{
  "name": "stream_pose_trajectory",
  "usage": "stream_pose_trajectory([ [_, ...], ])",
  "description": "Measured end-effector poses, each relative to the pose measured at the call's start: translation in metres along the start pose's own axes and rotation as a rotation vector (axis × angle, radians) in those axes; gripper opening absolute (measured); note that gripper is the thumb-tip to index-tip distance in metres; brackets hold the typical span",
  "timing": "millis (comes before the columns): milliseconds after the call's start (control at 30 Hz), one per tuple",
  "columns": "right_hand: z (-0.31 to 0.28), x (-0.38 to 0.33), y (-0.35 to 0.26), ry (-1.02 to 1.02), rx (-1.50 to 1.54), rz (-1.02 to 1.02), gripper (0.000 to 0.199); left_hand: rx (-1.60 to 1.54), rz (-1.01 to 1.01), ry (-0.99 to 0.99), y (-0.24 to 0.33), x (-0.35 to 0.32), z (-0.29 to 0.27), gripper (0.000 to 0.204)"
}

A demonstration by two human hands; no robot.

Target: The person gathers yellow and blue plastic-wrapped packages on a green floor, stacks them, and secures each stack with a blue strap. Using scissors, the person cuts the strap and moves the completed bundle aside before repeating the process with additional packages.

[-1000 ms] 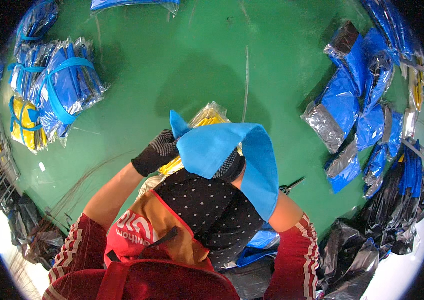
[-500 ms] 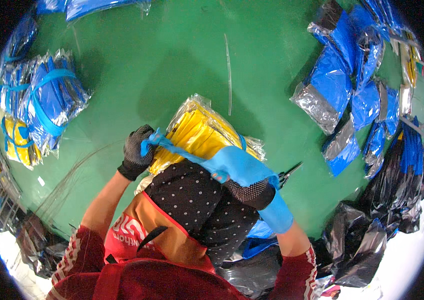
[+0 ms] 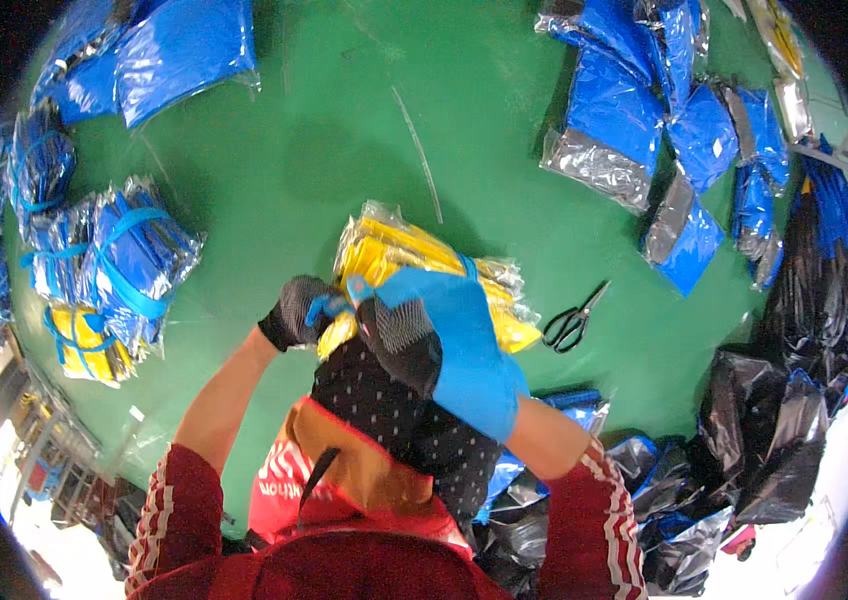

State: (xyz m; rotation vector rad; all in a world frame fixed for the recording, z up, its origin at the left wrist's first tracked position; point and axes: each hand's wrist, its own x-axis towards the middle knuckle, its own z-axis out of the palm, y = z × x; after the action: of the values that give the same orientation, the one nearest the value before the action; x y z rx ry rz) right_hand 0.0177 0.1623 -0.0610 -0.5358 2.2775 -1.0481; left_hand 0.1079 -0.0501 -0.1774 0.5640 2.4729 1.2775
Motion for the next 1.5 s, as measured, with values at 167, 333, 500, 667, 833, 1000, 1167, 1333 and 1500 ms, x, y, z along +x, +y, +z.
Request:
stream_pose_trajectory([
  [167, 0.023, -0.005, 0.075, 0.08, 1.405, 0.563, 0.018, -0.075, -0.19, 0.08, -0.021, 0.005, 0.011, 0.018],
  [333, 0.005, 0.003, 0.078, -0.122, 0.492, 0.406, 0.015, -0.213, -0.299, 0.242, -0.016, 0.01, 0.017, 0.015],
  [500, -0.003, 0.058, 0.049, -0.122, 1.485, 0.491, 0.024, -0.17, -0.802, -0.183, 0.007, 0.004, 0.02, 0.022],
  [667, 0.018, 0.074, 0.036, -0.14, 1.516, 0.484, 0.027, -0.384, -0.612, 0.235, -0.013, 0.0, 0.039, 0.032],
  [833, 0.023, 0.054, 0.033, -0.142, 1.916, 0.849, 0.031, -0.478, -0.693, 0.291, -0.022, -0.004, 0.036, 0.02],
  [1000, 0.057, 0.056, 0.027, -0.485, 0.215, 0.048, 0.032, 0.056, -0.367, 0.256, -0.009, 0.001, 0.012, 0.022],
  [1167, 0.074, 0.037, 0.03, -0.226, -0.215, -0.094, 0.03, 0.225, -0.342, 0.224, 0.006, 0.008, 0.005, 0.019],
  [1333, 0.065, 0.038, 0.04, -0.357, -0.142, -0.073, 0.03, -0.097, -0.806, 0.125, -0.001, 0.016, -0.008, 0.024],
  [1500, 0.072, 0.066, 0.057, -0.608, 0.033, 0.265, 0.032, -0.386, -0.883, 0.414, -0.047, -0.002, -0.008, 0.023],
])
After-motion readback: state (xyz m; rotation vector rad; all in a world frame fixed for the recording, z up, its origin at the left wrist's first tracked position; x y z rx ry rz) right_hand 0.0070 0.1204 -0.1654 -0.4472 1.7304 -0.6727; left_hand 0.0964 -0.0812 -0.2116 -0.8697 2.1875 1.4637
